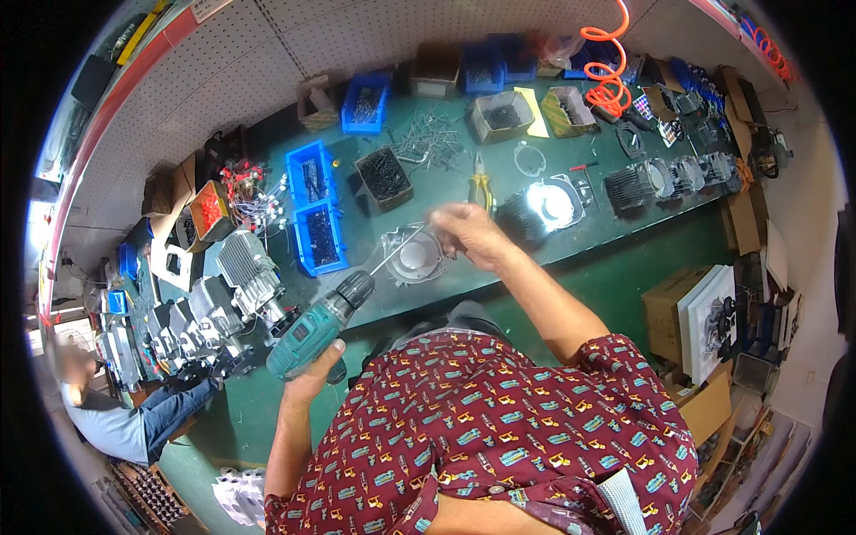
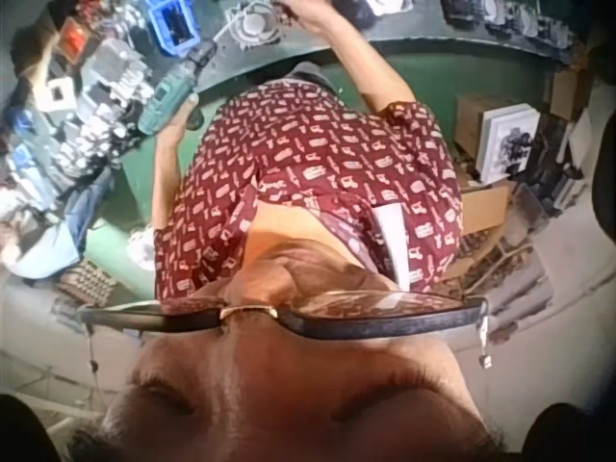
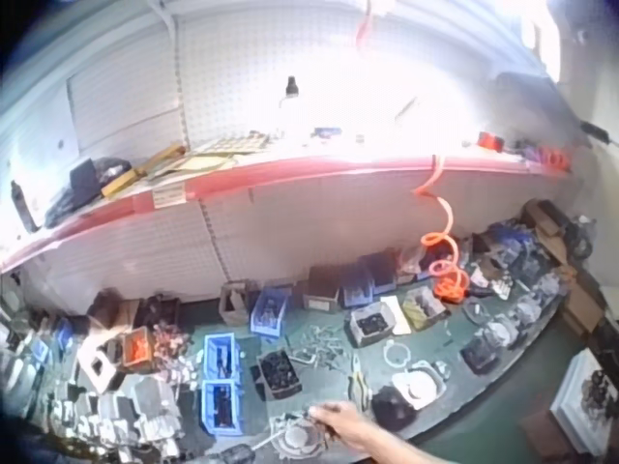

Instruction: The person assembles small electrical components on a workbench. They place circular metal parts into housings, insert screws, and use a power drill to fasten them. The person then uses a pneumatic air gun to clean the assembled units.

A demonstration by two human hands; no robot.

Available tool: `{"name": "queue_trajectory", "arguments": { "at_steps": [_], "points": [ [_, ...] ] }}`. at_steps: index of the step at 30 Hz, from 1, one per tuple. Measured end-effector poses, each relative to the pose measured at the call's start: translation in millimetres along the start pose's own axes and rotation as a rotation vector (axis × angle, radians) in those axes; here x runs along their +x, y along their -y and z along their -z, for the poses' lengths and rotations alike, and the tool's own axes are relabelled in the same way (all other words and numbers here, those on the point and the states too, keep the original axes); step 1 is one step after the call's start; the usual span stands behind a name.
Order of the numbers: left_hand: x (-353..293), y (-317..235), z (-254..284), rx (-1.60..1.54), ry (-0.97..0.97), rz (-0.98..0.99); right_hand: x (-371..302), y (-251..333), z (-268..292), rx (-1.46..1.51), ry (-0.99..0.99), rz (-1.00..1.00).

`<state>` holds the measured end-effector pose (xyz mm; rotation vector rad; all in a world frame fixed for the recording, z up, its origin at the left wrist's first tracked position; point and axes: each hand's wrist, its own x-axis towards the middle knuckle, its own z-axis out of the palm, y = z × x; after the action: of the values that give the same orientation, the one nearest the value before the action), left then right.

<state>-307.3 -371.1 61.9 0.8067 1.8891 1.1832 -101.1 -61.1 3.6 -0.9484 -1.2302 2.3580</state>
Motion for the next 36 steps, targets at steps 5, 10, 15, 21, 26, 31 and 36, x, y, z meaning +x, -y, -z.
{"name": "queue_trajectory", "arguments": {
  "at_steps": [5, 10, 15, 21, 26, 31, 36],
  "points": [
    [16, -6, 8, 0.145, 0.027, 0.068, 17, -22, 12, -0.708, -0.307, 0.348],
    [26, -6, 6, 0.22, 0.066, 0.079, 15, -31, 3, -1.053, -0.376, 0.462],
    [33, -20, 2, 0.236, 0.117, 0.052, 20, -40, 1, -1.113, -0.315, 0.514],
    [58, -57, 9, 0.372, 0.203, 0.019, 32, -57, 10, -1.062, -0.28, 0.499],
    [113, -153, 0, 0.804, 0.405, -0.143, 30, -52, 1, -1.024, -0.211, 0.493],
    [146, -207, -40, 1.048, 0.607, -0.075, 35, -57, 8, -1.051, -0.185, 0.528],
    [153, -218, -50, 1.147, 0.633, -0.047, 39, -65, 13, -1.075, -0.147, 0.571]
  ]
}}
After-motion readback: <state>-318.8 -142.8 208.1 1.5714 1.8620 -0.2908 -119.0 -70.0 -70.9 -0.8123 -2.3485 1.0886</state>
